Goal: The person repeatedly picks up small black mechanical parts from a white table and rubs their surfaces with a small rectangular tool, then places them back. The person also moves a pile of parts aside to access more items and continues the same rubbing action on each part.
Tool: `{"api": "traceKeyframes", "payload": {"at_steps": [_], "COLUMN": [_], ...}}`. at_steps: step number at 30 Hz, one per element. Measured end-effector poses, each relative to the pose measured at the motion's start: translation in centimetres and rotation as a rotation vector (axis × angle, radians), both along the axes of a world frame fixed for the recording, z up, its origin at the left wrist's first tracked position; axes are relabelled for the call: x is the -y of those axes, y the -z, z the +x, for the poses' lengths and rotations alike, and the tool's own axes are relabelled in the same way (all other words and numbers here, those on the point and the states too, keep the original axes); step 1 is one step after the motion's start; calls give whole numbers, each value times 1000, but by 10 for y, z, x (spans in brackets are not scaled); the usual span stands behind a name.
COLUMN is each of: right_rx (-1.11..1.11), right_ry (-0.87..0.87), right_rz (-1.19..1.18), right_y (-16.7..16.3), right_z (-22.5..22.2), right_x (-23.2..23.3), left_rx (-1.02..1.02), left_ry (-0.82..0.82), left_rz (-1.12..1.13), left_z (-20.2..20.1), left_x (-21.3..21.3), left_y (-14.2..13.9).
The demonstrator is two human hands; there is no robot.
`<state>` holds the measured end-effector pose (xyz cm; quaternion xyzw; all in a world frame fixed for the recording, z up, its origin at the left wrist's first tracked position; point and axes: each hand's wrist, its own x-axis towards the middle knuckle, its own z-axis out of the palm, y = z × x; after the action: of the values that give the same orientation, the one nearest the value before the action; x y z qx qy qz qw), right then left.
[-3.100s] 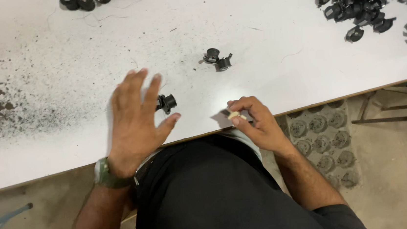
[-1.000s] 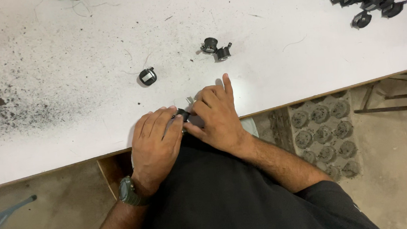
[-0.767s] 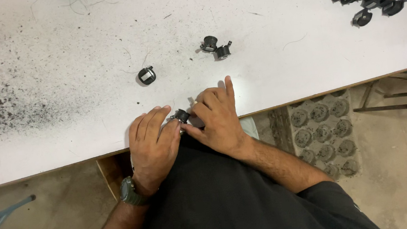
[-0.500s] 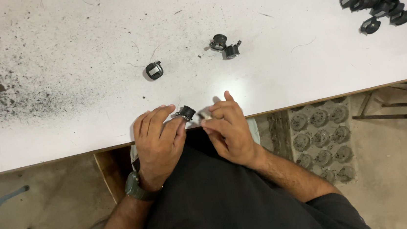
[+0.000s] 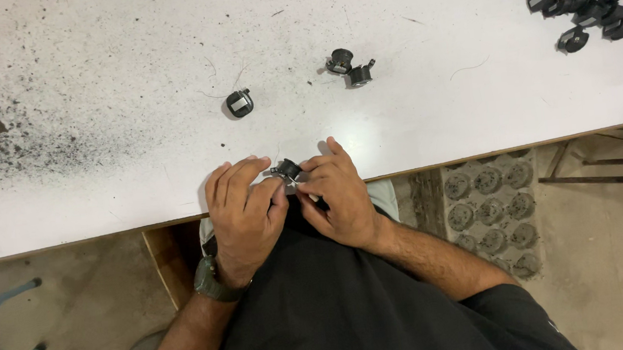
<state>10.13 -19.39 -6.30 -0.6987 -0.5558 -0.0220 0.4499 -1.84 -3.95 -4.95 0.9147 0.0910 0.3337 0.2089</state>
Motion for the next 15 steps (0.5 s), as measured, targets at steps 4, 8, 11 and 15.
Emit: {"api": "traceKeyframes", "payload": {"at_steps": [4, 8, 11, 15], "right_rx": [-10, 1, 1, -11], "right_ry": [3, -2, 0, 11], "right_rz": [31, 26, 29, 29], "right_y": [5, 7, 6, 3], "right_z": [-1, -2, -3, -4], "right_x": [-2, -2, -2, -4], "left_rx": [-14, 12, 15, -52], "left_ry": [41, 53, 23, -1], "left_rz": [170, 193, 83, -46], "left_z": [-3, -3, -1, -1], "left_x": [-3, 0, 0, -1], "left_y": [3, 3, 1, -4]}}
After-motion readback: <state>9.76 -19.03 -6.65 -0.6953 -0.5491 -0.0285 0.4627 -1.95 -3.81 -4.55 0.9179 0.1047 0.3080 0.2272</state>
